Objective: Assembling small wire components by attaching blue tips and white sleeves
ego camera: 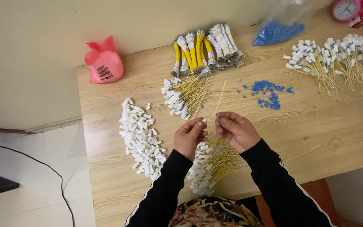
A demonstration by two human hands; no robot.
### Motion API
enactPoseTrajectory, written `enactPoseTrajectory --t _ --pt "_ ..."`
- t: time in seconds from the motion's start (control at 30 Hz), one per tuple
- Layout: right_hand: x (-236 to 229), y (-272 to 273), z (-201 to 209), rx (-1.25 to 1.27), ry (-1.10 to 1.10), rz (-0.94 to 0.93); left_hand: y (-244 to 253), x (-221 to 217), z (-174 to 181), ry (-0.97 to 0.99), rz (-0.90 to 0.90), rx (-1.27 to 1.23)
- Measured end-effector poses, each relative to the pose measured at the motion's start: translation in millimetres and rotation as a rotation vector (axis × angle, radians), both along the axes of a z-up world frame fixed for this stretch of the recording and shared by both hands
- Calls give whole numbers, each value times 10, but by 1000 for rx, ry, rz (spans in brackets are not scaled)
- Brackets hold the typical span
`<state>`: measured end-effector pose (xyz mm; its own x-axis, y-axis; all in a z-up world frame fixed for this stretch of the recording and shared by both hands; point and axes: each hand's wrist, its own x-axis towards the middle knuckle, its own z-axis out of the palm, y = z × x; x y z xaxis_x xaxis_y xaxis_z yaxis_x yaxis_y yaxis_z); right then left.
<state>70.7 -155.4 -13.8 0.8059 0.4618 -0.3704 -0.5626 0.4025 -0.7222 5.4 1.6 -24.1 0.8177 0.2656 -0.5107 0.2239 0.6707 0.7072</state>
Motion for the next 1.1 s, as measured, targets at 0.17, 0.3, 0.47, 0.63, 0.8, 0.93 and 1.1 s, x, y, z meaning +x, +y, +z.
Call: enactPoseTrajectory --t 0.17,0.3,0.47,0.63,0.8,0.93,1.1 --pt "-2 22 58 10 12 -9 -20 -9 40 -19 -7 -3" --pt "-1 37 87 36 -4 -41 -50 -22 155 -42 -24 5" --pt "-59 114 324 -112 -25 -95 -73 -19 233 -41 -22 -6" --pt "-73 168 366 -204 -48 -155 -85 -14 238 -39 -13 -18" --pt "-125 247 451 -321 -132 -152 -128 -25 259 -55 -47 32" --pt "-127 248 424 -385 -223 -131 -175 -20 109 -82 -60 85" --pt "-136 250 448 -551 -420 -77 -200 -37 110 -124 -50 188"
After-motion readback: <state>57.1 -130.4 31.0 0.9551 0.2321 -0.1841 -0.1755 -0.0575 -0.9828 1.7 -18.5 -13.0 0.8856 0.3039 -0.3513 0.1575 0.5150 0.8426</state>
